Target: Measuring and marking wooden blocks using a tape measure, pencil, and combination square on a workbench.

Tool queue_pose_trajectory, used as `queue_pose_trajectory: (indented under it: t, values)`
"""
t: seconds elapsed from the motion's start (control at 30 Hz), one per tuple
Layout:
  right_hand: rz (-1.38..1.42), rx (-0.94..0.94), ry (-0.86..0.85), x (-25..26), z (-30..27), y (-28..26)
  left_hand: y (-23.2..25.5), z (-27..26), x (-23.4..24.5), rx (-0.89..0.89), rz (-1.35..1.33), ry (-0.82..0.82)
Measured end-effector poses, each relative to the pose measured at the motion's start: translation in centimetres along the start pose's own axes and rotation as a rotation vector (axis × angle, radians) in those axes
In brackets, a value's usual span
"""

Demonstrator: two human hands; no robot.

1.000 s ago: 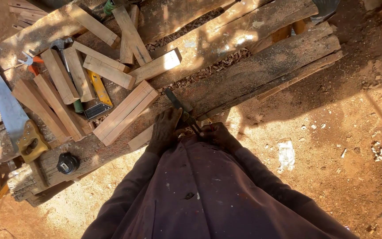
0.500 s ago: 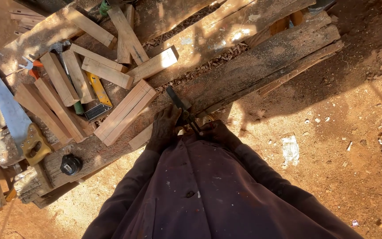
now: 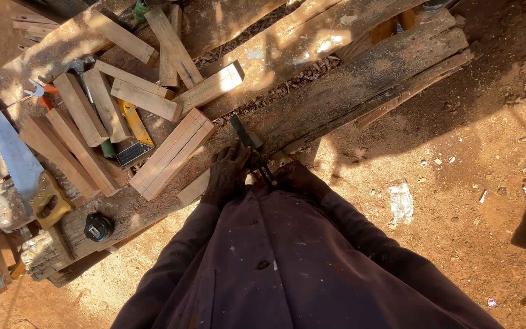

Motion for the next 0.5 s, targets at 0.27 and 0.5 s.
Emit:
queue_pose_trajectory:
  t: [0.27, 0.5]
  values:
    - [-0.069, 0.013, -0.001, -0.1, -0.6, -1.2, 0.1, 0.1, 0.4, -0.005, 0.007, 0.006]
    - [-0.116, 0.014, -0.018, -0.2, -0.9, -1.4, -0.1, 0.1, 0.1, 0.004, -0.002, 0.007]
Point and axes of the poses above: each hand's wrist, its own z-axis towards the middle knuckle, its own x-axis out of the back of the hand, y = z × x, the point moved 5 cm from there along z, towards the middle knuckle, and after that the axes turned 14 degrees about y, right-handed, at the moved point
